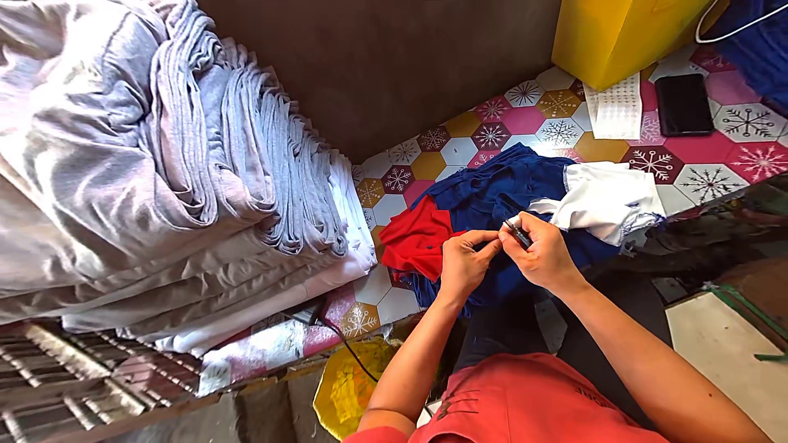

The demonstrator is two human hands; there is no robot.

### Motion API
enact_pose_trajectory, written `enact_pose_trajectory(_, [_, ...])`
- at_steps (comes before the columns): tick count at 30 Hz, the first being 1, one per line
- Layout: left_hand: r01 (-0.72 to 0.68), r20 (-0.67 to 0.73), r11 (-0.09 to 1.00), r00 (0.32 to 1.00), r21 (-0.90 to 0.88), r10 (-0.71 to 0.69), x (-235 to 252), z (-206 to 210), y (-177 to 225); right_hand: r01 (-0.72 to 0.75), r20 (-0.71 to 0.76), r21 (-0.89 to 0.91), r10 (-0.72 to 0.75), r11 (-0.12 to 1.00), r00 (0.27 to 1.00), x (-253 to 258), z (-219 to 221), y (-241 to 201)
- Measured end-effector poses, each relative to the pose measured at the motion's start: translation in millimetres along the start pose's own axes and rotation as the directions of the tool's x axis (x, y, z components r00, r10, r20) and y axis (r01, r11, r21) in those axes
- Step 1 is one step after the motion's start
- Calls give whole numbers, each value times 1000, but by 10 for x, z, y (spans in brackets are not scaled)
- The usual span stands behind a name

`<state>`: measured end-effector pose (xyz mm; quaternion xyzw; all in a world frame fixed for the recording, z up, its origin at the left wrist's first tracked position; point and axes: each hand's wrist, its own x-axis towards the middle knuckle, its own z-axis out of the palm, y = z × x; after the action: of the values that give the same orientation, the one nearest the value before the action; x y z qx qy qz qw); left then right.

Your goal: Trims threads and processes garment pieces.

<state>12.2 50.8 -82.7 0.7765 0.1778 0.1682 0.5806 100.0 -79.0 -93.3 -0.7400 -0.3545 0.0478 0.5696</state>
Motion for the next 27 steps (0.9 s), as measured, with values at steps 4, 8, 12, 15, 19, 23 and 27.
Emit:
enact_pose_trajectory(4, [-72,10,995,997,69,71,10,-8,-55,-37,138,41,31,999,990,114,-232,96])
enact_pose_trajectory(8, [-163,-9,968,986,193,168,10,-19,-82,66,243,-31,-56,997,968,217,-487,245])
enact_pose_trajectory(12, [-206,-13,949,976,237,215,40,-21,-86,264,303,-106,-222,959,927,252,-557,312])
enact_pose_trajectory(15, [-234,8,941,971,243,239,64,-19,-91,358,328,-86,-313,930,891,292,-541,354])
enact_pose_trajectory(19, [-246,17,938,968,243,250,83,-17,-93,379,334,-32,-347,925,876,310,-512,401])
enact_pose_trajectory(23, [-260,31,932,965,252,260,94,-14,-86,384,321,-16,-359,923,876,288,-474,430])
enact_pose_trajectory(27, [-236,53,945,972,226,230,101,4,-96,207,295,127,-236,970,926,260,-470,417])
